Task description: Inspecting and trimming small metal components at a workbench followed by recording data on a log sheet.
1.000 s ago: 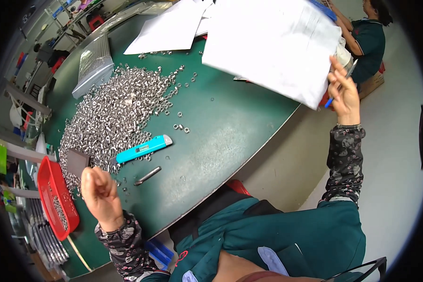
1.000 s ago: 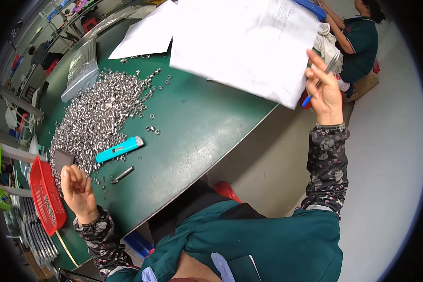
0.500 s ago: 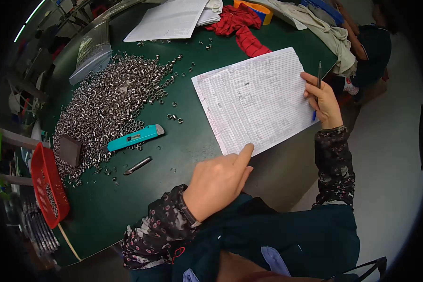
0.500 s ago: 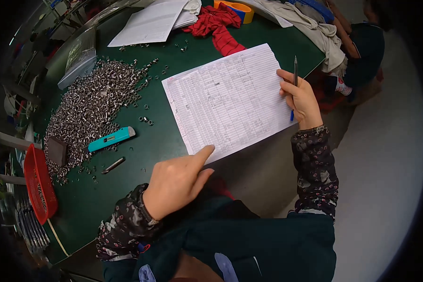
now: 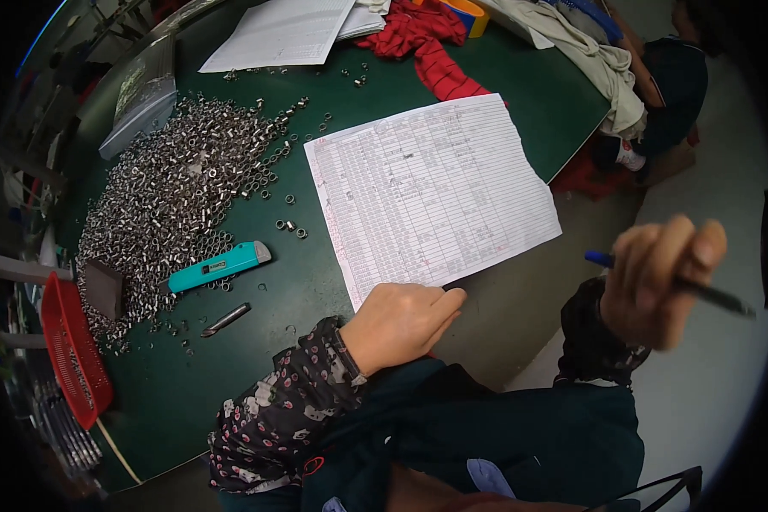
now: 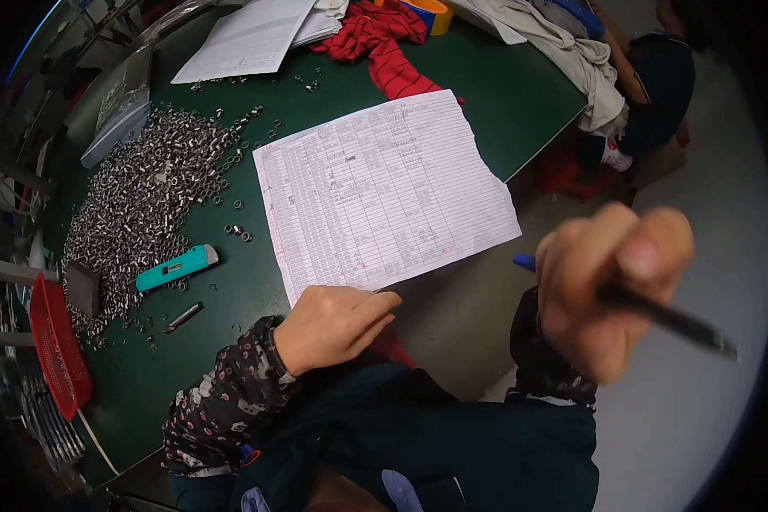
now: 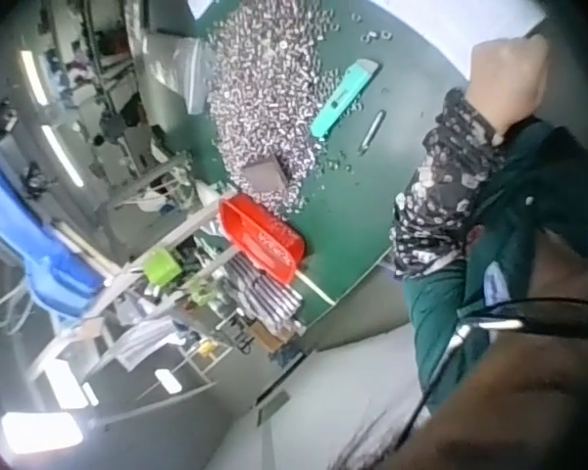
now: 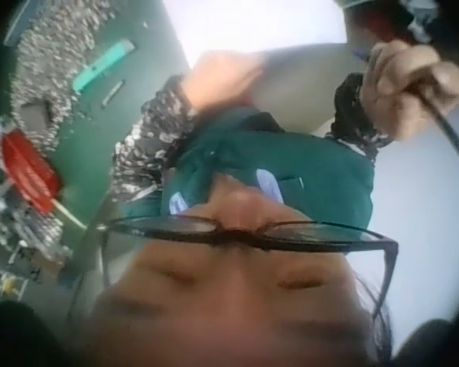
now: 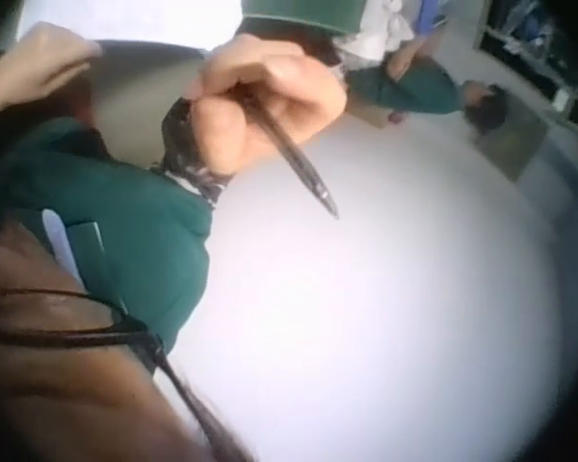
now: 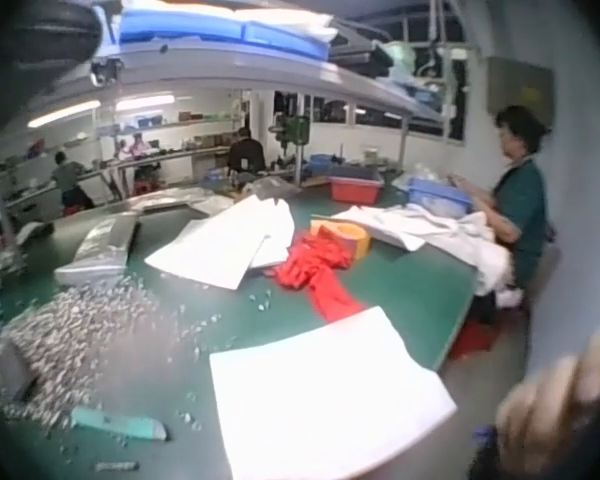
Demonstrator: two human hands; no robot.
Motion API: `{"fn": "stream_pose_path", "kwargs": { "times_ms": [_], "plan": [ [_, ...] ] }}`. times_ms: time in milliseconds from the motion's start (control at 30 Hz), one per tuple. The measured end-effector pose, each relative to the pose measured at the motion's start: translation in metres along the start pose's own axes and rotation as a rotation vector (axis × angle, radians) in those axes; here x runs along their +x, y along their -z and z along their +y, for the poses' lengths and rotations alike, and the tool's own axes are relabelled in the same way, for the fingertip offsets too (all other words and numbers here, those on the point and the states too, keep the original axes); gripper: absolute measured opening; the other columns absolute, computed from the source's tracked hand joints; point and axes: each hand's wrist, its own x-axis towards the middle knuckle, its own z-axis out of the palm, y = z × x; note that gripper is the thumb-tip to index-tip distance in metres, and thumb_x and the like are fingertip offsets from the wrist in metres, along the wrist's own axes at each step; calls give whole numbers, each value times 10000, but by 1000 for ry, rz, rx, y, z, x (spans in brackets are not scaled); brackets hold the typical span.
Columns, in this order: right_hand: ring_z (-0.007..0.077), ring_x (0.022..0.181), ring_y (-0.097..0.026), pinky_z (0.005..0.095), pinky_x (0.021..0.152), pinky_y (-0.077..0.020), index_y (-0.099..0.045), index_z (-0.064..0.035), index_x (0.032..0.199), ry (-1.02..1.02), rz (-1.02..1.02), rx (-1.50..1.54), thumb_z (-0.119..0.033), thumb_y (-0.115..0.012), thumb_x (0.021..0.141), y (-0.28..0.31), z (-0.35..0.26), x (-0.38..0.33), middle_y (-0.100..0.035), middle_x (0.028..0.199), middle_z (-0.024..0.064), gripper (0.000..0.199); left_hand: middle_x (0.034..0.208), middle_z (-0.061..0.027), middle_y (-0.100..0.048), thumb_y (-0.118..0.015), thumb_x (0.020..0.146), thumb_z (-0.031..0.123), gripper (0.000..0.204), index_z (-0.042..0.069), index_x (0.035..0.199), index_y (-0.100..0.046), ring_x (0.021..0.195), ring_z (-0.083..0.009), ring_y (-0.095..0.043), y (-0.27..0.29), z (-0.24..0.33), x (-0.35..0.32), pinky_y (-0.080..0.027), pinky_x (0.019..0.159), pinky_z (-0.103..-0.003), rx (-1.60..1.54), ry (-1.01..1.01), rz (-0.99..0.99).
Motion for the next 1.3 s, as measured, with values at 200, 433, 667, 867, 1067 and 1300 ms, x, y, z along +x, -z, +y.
{"fn": "stream_pose_path", "kwargs": {
  "times_ms": [200, 433, 667, 867, 1067, 1300],
  "plan": [
    [38, 362, -423, 167, 308, -189, -566, -45, 595, 338, -329, 599, 0, -682, 646, -27, 2, 9, -561, 537, 7, 134, 583, -56, -535, -588, 741, 120, 145, 60, 865, -542, 517, -217, -548, 0, -5, -15, -407, 422, -310, 76, 91, -4],
    [31, 346, -386, 171, 319, -157, -524, -66, 519, 302, -184, 359, 6, -647, 635, -20, -14, 15, -521, 497, -10, 184, 586, -54, -522, -587, 742, 124, 142, 57, 854, -532, 511, -213, -539, -2, -6, 1, -398, 418, -309, 77, 40, -43],
    [27, 361, -388, 169, 311, -219, -544, -89, 702, 134, -98, 111, -134, -658, 693, -12, -15, 5, -526, 538, -23, 123, 579, -40, -489, -571, 750, 128, 123, 58, 835, -516, 519, -196, -534, -4, -4, -7, -398, 417, -308, 124, 52, -73],
    [55, 458, -351, 164, 434, -282, -368, 45, 1116, -339, 95, 29, -463, -262, 898, -2, 30, -13, -485, 636, 76, 562, 567, -38, -479, -554, 737, 109, 100, 59, 805, -500, 518, -191, -533, -7, -3, -8, -397, 414, -304, 118, 21, -25],
    [20, 460, -380, 120, 418, -307, -331, 35, 1220, -498, 214, -94, -136, -316, 921, 2, 63, -34, -520, 723, 83, 345, 561, -41, -471, -540, 741, 106, 83, 62, 758, -471, 518, -196, -531, -10, -6, -8, -397, 413, -310, 97, 14, 5],
    [78, 536, -523, 143, 441, -400, -312, 46, 1236, -457, 266, -234, -111, -307, 915, 13, 72, -30, -534, 945, 200, 358, 562, -43, -472, -533, 745, 113, 79, 64, 751, -470, 520, -201, -532, -8, -5, -6, -399, 417, -317, 90, 16, 3]
  ]
}}
